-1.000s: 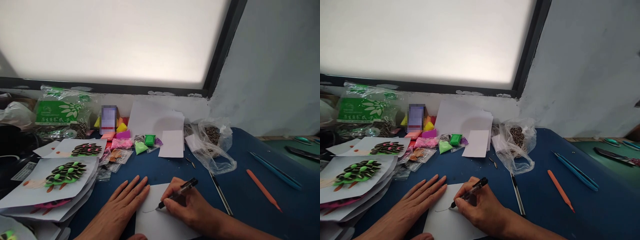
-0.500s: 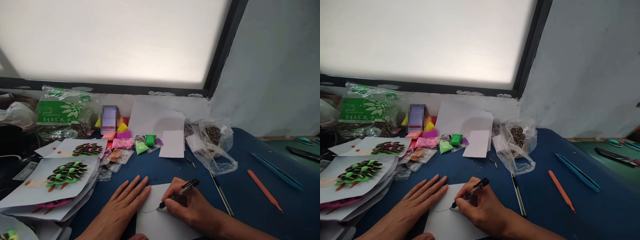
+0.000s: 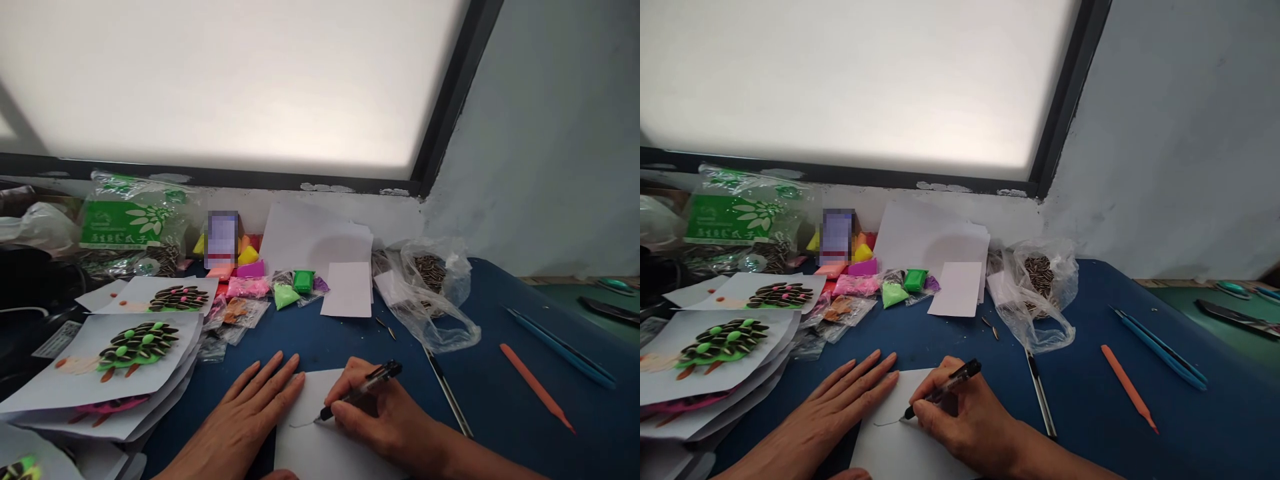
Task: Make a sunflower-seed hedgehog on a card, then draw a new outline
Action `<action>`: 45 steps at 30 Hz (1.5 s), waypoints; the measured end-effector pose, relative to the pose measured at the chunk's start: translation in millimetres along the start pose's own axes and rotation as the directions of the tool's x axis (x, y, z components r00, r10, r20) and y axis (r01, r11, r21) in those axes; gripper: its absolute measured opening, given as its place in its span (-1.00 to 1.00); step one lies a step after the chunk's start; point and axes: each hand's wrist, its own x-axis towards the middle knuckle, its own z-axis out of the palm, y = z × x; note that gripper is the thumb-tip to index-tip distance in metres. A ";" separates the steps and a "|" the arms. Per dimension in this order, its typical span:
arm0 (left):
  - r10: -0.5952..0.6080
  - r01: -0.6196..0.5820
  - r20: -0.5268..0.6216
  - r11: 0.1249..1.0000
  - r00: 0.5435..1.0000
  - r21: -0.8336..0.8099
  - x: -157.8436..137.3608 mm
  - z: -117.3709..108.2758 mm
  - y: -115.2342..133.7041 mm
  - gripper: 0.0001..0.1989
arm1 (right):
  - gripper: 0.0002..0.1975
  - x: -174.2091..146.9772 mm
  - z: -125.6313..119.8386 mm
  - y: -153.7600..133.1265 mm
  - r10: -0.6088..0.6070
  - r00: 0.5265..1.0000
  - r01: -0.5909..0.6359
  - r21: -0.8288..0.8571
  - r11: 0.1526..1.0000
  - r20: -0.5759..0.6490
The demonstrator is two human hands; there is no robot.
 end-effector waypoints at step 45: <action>0.061 -0.041 -0.122 0.986 0.991 0.165 5.9 11.0 1.5 -0.21 | -0.83 -1.5 0.2 1.7 -0.016 0.998 0.016 0.001 1.000 -0.054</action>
